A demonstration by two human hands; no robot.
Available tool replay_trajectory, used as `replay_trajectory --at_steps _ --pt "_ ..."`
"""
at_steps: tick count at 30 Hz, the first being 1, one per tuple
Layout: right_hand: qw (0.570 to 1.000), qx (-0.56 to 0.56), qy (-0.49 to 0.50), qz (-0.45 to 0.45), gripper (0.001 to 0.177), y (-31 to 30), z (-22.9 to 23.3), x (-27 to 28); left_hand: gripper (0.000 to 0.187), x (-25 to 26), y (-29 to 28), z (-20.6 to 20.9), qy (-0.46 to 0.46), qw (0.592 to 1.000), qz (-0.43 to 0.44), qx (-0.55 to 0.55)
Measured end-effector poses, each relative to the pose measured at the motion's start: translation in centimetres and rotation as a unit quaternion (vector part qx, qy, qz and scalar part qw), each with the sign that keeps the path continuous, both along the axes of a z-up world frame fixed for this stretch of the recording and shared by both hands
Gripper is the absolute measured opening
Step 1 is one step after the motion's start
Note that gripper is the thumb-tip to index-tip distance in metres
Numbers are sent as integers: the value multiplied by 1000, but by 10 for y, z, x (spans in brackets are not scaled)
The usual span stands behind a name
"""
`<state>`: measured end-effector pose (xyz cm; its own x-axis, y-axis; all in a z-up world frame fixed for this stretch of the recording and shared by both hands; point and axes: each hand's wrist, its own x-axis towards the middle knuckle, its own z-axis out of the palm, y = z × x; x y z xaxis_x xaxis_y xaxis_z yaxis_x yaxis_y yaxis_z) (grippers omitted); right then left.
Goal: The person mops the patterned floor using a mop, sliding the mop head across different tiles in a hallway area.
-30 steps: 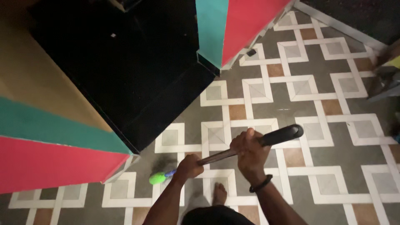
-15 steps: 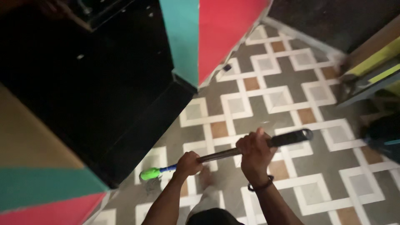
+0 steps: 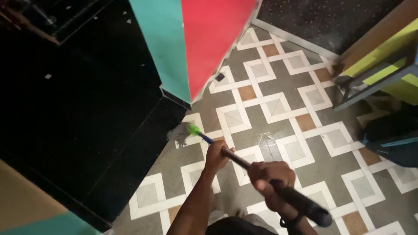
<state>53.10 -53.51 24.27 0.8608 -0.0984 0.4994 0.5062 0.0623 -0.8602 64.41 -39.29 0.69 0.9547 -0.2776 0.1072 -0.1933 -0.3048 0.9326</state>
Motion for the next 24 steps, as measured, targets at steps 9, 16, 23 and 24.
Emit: replay_trajectory --at_steps 9,16,23,24 --pt "997 5 22 79 52 -40 12 49 50 40 -17 -7 -47 983 -82 155" --pt "987 144 44 60 52 -90 -6 104 37 55 -35 18 88 961 -115 236" --pt "949 287 123 -46 45 -132 -20 161 24 60 -66 23 134 970 -75 190" --pt "949 287 124 -42 45 -139 -21 163 23 64 -73 20 78 973 -47 212"
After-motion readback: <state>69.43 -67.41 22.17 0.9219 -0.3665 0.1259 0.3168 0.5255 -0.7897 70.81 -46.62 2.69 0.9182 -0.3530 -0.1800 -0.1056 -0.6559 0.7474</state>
